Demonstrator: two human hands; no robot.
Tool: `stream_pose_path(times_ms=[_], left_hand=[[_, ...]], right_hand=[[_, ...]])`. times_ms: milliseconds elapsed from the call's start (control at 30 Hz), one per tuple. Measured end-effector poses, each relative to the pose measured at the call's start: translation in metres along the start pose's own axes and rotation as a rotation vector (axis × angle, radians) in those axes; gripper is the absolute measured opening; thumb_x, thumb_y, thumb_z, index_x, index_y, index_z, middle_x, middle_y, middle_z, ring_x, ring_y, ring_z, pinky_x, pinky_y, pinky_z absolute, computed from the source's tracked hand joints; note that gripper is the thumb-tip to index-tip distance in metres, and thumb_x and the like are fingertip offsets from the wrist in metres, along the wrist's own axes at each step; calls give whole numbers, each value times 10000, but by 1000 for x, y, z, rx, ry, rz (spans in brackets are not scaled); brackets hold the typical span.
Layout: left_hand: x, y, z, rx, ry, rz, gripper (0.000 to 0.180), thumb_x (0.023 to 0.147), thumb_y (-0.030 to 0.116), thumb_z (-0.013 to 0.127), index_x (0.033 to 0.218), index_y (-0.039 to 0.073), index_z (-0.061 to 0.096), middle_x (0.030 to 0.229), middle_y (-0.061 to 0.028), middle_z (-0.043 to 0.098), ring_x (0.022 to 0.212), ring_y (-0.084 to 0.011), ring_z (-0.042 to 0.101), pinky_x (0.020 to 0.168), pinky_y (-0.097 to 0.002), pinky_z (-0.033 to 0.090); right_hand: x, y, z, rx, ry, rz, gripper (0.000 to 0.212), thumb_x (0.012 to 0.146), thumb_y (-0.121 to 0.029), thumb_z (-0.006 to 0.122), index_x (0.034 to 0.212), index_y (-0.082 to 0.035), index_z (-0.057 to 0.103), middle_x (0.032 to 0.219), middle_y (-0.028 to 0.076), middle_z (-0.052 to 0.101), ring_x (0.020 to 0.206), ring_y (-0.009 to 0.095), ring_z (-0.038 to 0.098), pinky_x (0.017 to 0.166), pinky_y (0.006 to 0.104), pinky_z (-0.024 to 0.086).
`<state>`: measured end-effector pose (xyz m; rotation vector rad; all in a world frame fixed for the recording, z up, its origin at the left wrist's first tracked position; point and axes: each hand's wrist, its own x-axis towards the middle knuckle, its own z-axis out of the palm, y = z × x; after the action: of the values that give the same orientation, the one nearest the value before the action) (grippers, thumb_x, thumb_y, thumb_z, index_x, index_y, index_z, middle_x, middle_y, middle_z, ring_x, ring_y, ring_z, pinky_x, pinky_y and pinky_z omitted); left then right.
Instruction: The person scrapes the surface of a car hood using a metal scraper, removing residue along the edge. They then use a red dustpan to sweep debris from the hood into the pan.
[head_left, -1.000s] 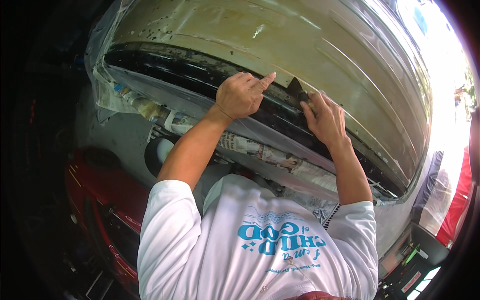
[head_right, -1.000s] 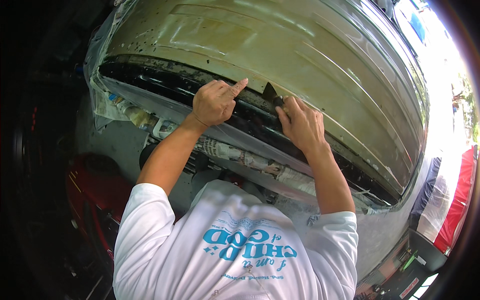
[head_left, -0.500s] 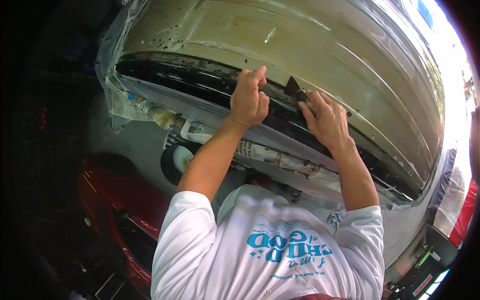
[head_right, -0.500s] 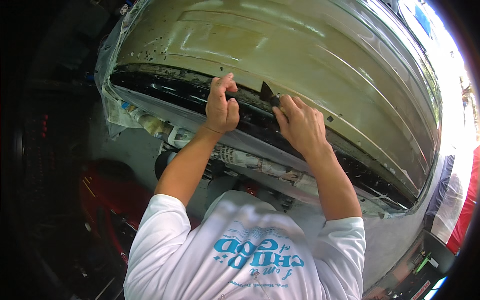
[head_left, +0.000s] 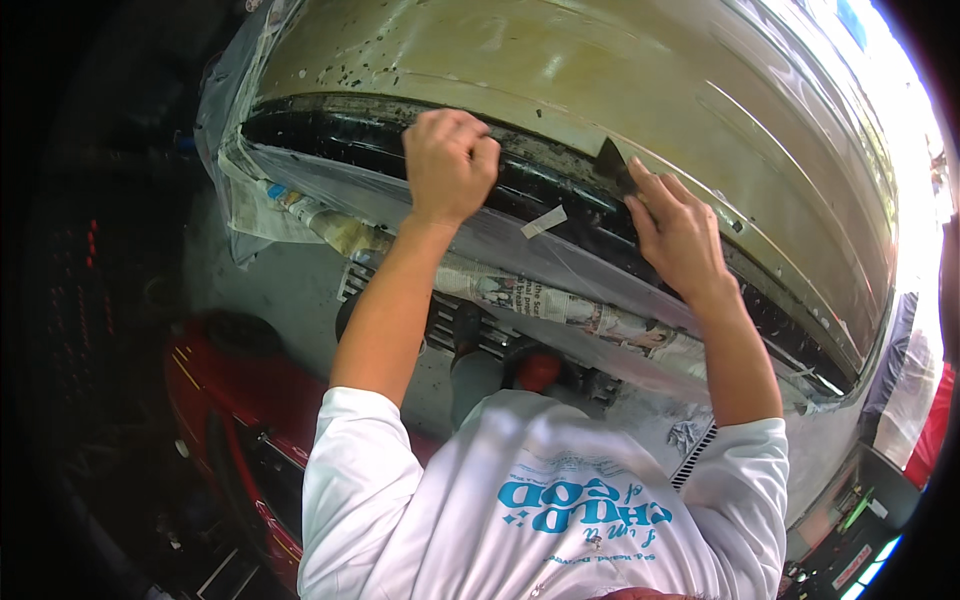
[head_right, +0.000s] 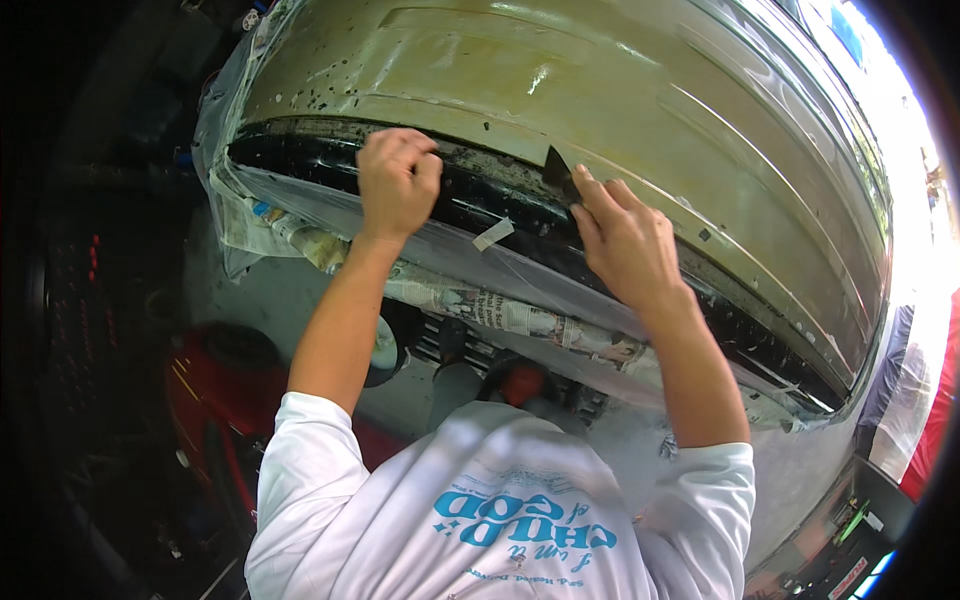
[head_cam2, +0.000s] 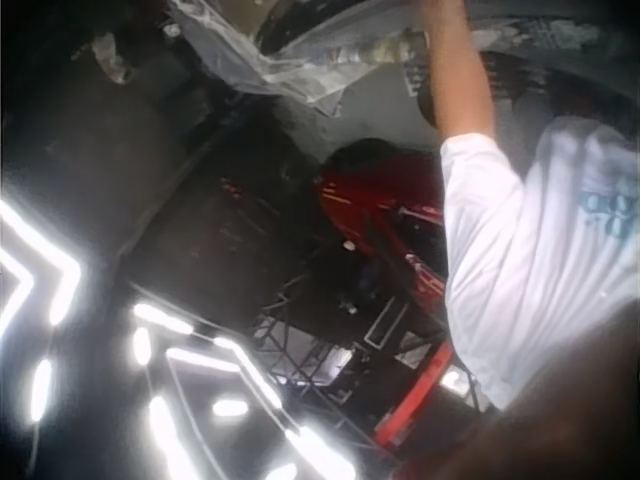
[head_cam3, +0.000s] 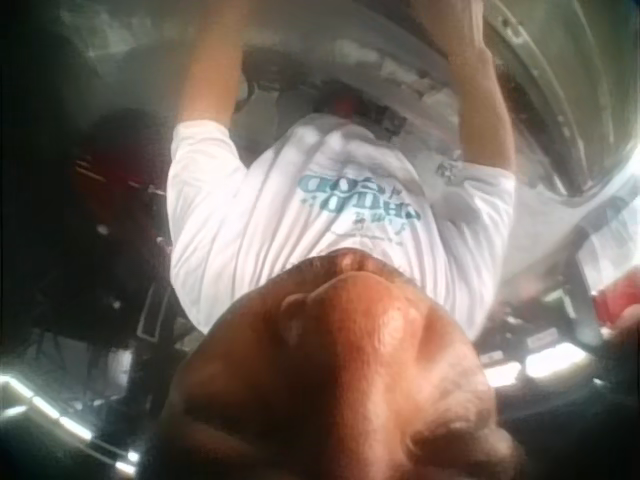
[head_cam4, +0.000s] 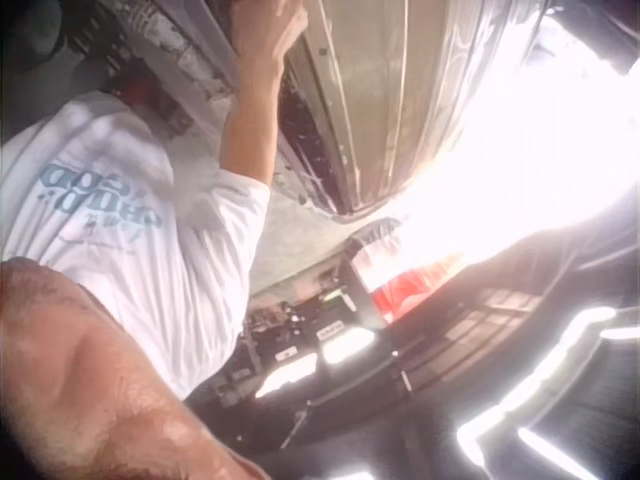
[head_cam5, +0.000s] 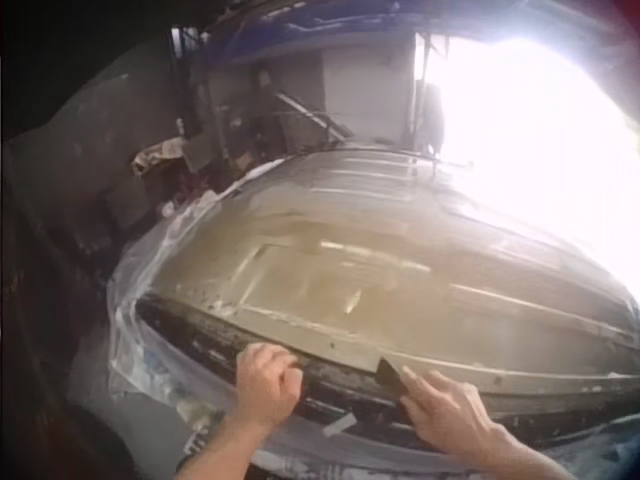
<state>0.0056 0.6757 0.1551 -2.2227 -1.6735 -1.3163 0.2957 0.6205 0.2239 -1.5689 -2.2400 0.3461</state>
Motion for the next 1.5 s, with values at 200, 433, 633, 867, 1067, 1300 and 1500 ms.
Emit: stream_pose_path(times_ms=[200,433,633,867,1067,1300,1500], left_hand=[[-18,-4,18,4,19,164,144,795,146,639,865,85,750,915,-26,681,883,-254,618,921,-421,460],[-13,-1,17,-3,14,138,145,764,119,608,880,107,694,884,-13,656,851,-243,609,870,-403,464],[-12,-4,17,-28,-22,122,181,730,81,572,868,99,688,843,-21,646,804,-244,609,830,-390,460],[-10,-4,16,-27,-55,126,214,724,86,557,880,99,703,842,-30,646,789,-241,603,819,-390,453],[-10,-4,15,-30,-69,118,215,727,85,556,883,99,703,835,-31,642,791,-242,600,817,-391,450],[-8,-2,13,-9,-76,138,212,734,79,558,890,97,700,836,-33,627,790,-243,592,810,-391,445],[-9,-4,14,-16,-70,136,214,733,71,556,894,94,695,827,-33,612,780,-244,579,798,-389,437]], right_hand=[[24,-13,28,-61,-3,-81,443,989,-194,684,1423,-138,616,992,119,674,785,373,696,697,474,580],[15,17,-51,111,-294,78,416,931,-116,724,1344,-79,704,1063,175,731,839,393,704,791,468,565],[39,17,-18,284,-239,1,446,923,-91,748,1362,-42,688,1025,206,727,754,357,694,732,422,561],[31,47,-53,215,-289,-23,397,897,-92,752,1292,-61,723,921,137,708,676,362,669,638,455,546],[21,59,-49,330,-320,17,438,880,-49,776,1314,-48,714,870,151,664,682,320,643,622,418,532],[41,40,-11,266,-61,-202,491,857,-104,822,1323,-29,685,866,147,650,695,331,638,641,432,526],[20,72,-56,324,-321,-10,321,836,-85,822,1135,3,744,896,156,689,689,338,661,642,418,556]])
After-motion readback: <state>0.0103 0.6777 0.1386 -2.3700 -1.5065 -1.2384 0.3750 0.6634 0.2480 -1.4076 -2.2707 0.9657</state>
